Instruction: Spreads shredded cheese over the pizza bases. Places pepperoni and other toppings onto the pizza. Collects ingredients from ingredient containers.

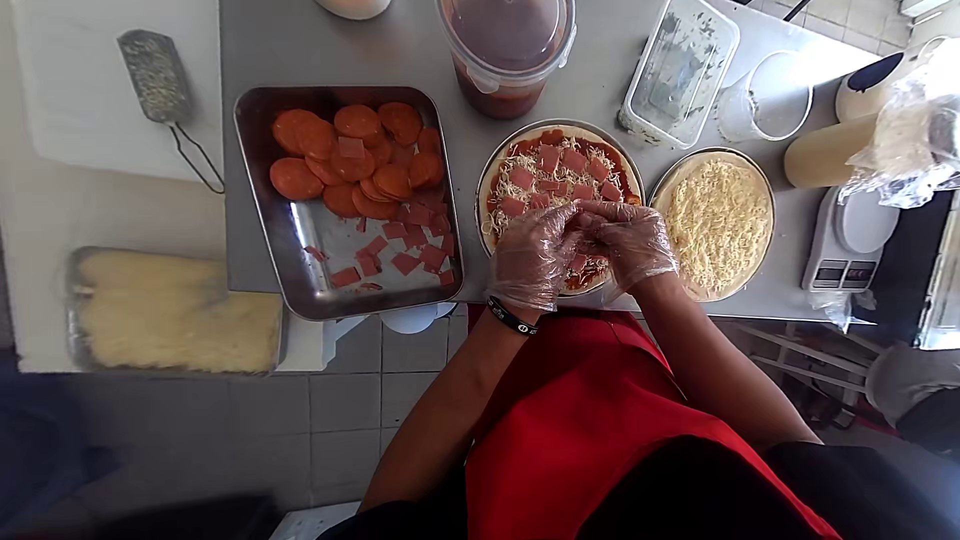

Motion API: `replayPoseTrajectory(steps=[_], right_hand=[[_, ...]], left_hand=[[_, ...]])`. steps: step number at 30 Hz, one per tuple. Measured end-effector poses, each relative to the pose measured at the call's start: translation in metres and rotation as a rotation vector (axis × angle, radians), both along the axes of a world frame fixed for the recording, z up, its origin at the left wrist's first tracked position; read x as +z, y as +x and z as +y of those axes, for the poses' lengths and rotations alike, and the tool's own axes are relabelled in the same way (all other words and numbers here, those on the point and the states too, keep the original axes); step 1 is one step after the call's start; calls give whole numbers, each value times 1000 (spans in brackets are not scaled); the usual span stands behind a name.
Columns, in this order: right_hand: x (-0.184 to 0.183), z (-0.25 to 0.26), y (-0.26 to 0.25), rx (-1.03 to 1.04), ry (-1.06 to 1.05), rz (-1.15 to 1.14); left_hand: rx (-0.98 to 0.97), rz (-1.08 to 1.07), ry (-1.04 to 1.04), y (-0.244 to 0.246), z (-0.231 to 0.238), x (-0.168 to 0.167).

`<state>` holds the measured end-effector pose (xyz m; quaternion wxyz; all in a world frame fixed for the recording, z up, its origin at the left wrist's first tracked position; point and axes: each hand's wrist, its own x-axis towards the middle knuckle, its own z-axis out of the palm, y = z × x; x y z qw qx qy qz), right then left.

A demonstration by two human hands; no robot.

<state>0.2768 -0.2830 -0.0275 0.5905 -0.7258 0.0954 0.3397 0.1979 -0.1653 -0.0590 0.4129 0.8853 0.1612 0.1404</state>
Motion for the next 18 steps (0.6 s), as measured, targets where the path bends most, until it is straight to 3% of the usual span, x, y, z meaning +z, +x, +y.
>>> replayPoseTrajectory(steps=[5,10,14,16,18], right_hand=[[-3,5,6,-39,19,14],[-15,-2,8,78,-55,-202],[-29,-6,15,337,-384,-714],[-41,-5,20,443,-446,-1000],[-46,-3,22,489,-475,-1113]], left_hand=[[32,-21,139,1,-10,-5],[67,-12,143,1,-12,-8],[141,31,185,-2,-6,-14],[134,56,236,-4,-4,-16],[94,79,231,-4,-2,-17]])
